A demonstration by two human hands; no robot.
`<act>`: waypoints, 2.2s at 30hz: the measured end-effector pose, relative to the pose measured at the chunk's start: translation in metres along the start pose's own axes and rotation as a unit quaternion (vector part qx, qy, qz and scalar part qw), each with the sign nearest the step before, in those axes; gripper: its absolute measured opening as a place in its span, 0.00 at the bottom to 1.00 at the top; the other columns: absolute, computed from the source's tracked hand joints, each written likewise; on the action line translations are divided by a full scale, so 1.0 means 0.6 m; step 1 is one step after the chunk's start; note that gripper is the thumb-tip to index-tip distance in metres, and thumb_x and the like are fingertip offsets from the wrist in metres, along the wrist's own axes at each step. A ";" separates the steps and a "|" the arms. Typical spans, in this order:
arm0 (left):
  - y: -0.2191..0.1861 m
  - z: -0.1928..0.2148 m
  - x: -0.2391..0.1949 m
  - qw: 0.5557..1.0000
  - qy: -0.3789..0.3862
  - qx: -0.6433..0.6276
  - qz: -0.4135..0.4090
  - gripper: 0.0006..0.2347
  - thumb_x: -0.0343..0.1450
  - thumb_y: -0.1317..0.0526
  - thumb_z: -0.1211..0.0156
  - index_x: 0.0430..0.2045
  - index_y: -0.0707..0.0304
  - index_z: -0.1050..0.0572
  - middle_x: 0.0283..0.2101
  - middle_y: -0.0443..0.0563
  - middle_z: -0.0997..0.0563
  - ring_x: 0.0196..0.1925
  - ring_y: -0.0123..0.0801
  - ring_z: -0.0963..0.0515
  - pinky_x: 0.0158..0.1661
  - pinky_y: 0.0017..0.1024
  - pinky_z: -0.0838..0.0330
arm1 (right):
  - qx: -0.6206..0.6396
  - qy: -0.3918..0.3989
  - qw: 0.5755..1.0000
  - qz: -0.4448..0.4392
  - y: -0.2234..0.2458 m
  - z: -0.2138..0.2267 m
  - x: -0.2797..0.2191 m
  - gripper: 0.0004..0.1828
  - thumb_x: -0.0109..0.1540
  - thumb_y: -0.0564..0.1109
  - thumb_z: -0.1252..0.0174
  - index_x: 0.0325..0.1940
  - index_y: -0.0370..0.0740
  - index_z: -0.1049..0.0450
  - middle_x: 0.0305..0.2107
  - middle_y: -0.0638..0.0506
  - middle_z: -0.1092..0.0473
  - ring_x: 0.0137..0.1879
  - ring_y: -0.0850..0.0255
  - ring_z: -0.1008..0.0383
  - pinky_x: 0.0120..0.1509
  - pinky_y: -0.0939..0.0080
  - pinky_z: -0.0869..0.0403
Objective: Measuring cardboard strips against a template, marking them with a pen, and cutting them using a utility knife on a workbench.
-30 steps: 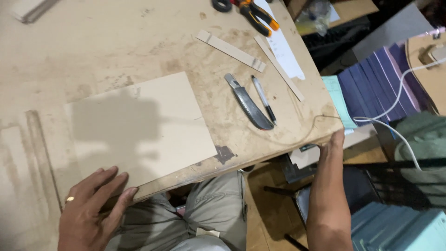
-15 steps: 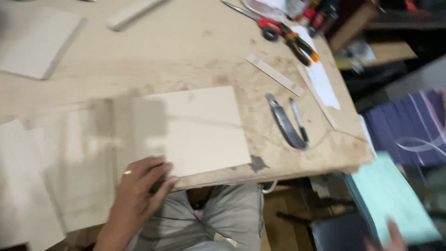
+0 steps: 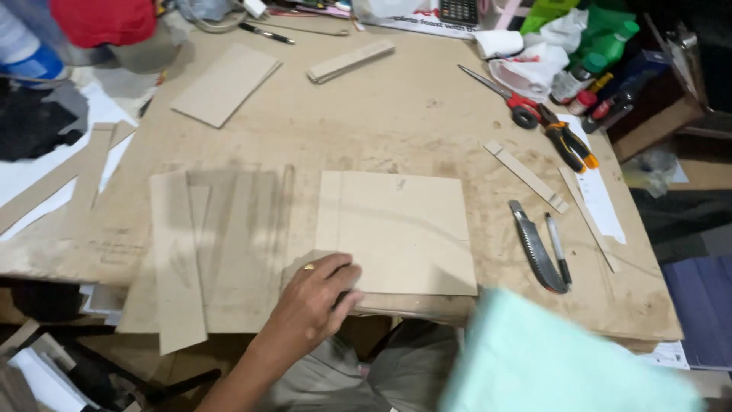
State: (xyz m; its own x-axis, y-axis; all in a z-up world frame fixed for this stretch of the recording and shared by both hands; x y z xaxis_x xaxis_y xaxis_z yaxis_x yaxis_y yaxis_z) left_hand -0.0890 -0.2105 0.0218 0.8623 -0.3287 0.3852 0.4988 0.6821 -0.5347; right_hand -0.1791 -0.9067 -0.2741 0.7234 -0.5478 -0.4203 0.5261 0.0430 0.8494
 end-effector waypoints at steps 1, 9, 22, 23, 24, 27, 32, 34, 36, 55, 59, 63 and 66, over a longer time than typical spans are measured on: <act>0.005 -0.001 -0.004 0.998 0.024 -0.045 0.025 0.12 0.76 0.63 0.49 0.51 0.68 0.25 0.57 0.58 0.25 0.56 0.47 0.23 0.47 0.43 0.26 | -0.023 0.014 1.000 0.007 0.047 -0.050 -0.018 0.31 0.61 0.44 0.43 0.70 0.39 0.33 0.57 0.42 0.30 0.62 0.52 0.32 0.68 0.54 0.37; 0.078 0.041 -0.031 0.964 -0.045 -0.195 0.174 0.20 0.76 0.59 0.55 0.65 0.62 0.35 0.57 0.62 0.20 0.59 0.45 0.19 0.56 0.39 0.22 | 0.068 0.120 0.990 0.010 0.585 -0.480 -0.464 0.34 0.60 0.44 0.49 0.72 0.38 0.35 0.55 0.38 0.28 0.55 0.42 0.28 0.58 0.42 0.30; 0.095 -0.002 -0.004 0.886 0.066 -0.278 0.366 0.22 0.76 0.56 0.51 0.68 0.56 0.38 0.66 0.53 0.27 0.66 0.41 0.24 0.63 0.39 0.24 | -0.151 0.124 0.980 0.047 0.599 -0.549 -0.414 0.32 0.65 0.53 0.47 0.75 0.52 0.35 0.62 0.41 0.28 0.48 0.39 0.24 0.30 0.41 0.29; 0.093 -0.003 -0.004 0.885 0.064 -0.279 0.366 0.22 0.76 0.56 0.51 0.68 0.56 0.38 0.66 0.53 0.27 0.66 0.41 0.24 0.63 0.39 0.24 | -0.153 0.124 0.979 0.048 0.593 -0.551 -0.410 0.32 0.65 0.53 0.47 0.75 0.52 0.35 0.62 0.41 0.28 0.48 0.39 0.24 0.30 0.41 0.29; 0.089 -0.004 -0.004 0.890 0.069 -0.271 0.361 0.21 0.77 0.58 0.53 0.68 0.57 0.38 0.67 0.54 0.27 0.66 0.41 0.24 0.64 0.38 0.25 | -0.149 0.108 0.980 0.077 0.595 -0.550 -0.406 0.31 0.64 0.52 0.46 0.72 0.47 0.33 0.63 0.42 0.29 0.59 0.46 0.28 0.51 0.46 0.31; 0.094 -0.014 -0.008 0.893 0.057 -0.281 0.346 0.22 0.77 0.59 0.55 0.68 0.59 0.39 0.67 0.56 0.27 0.67 0.42 0.25 0.65 0.37 0.29 | -0.132 0.096 0.982 0.099 0.611 -0.558 -0.433 0.30 0.63 0.50 0.47 0.70 0.43 0.32 0.66 0.44 0.33 0.73 0.52 0.35 0.75 0.48 0.36; 0.103 -0.023 -0.012 0.895 0.046 -0.294 0.333 0.23 0.76 0.59 0.57 0.69 0.62 0.42 0.66 0.56 0.27 0.67 0.43 0.25 0.65 0.36 0.31 | -0.132 0.075 0.985 0.088 0.613 -0.555 -0.457 0.29 0.65 0.49 0.50 0.72 0.46 0.34 0.67 0.44 0.34 0.74 0.49 0.36 0.77 0.42 0.37; 0.108 -0.027 -0.016 0.894 0.038 -0.307 0.325 0.23 0.76 0.60 0.56 0.68 0.61 0.40 0.66 0.54 0.25 0.61 0.41 0.19 0.61 0.34 0.25 | -0.106 0.075 0.985 0.116 0.609 -0.552 -0.448 0.26 0.67 0.45 0.51 0.71 0.42 0.33 0.64 0.43 0.31 0.71 0.50 0.33 0.74 0.45 0.33; 0.106 -0.021 -0.015 0.891 0.046 -0.306 0.332 0.23 0.76 0.59 0.57 0.69 0.61 0.41 0.66 0.53 0.26 0.60 0.41 0.18 0.60 0.34 0.24 | -0.097 0.077 0.986 0.110 0.606 -0.555 -0.442 0.26 0.67 0.45 0.51 0.71 0.42 0.33 0.64 0.42 0.31 0.69 0.48 0.32 0.71 0.44 0.31; 0.123 -0.029 -0.021 0.862 0.031 -0.359 0.357 0.23 0.75 0.57 0.56 0.68 0.59 0.39 0.65 0.52 0.24 0.56 0.40 0.15 0.58 0.33 0.22 | -0.118 0.114 0.978 0.132 0.598 -0.568 -0.390 0.29 0.64 0.47 0.47 0.70 0.41 0.33 0.63 0.42 0.31 0.71 0.50 0.33 0.74 0.45 0.33; 0.123 -0.025 -0.019 0.865 0.024 -0.355 0.353 0.23 0.75 0.57 0.55 0.68 0.61 0.38 0.64 0.52 0.23 0.56 0.38 0.15 0.58 0.33 0.22 | -0.128 0.112 0.978 0.120 0.609 -0.574 -0.414 0.28 0.64 0.47 0.48 0.70 0.43 0.33 0.65 0.43 0.31 0.73 0.49 0.34 0.77 0.44 0.35; 0.119 -0.021 -0.016 0.857 0.058 -0.355 0.368 0.23 0.75 0.56 0.57 0.68 0.58 0.39 0.66 0.51 0.25 0.55 0.39 0.15 0.58 0.35 0.22 | -0.124 0.104 0.978 0.129 0.608 -0.573 -0.411 0.27 0.65 0.46 0.48 0.70 0.42 0.32 0.63 0.42 0.30 0.69 0.50 0.31 0.71 0.46 0.31; 0.118 -0.016 -0.013 0.848 0.075 -0.362 0.381 0.24 0.75 0.56 0.57 0.69 0.57 0.40 0.67 0.50 0.26 0.56 0.39 0.15 0.59 0.35 0.23 | -0.121 0.104 0.977 0.140 0.605 -0.571 -0.405 0.27 0.65 0.47 0.48 0.69 0.41 0.32 0.62 0.42 0.29 0.69 0.51 0.31 0.71 0.48 0.31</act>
State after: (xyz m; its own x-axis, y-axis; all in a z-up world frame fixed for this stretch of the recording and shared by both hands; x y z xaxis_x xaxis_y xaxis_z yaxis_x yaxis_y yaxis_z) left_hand -0.0597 -0.1661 -0.0265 0.9325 -0.0903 -0.3498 -0.3312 0.1729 -0.9276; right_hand -0.0106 -0.4718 0.0267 0.9159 -0.3064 -0.2595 0.3669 0.3763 0.8508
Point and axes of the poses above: each hand's wrist, its own x-axis towards the middle knuckle, its own z-axis out of the back of the hand, y = z × x, the point moved 8 cm from there along x, towards the middle knuckle
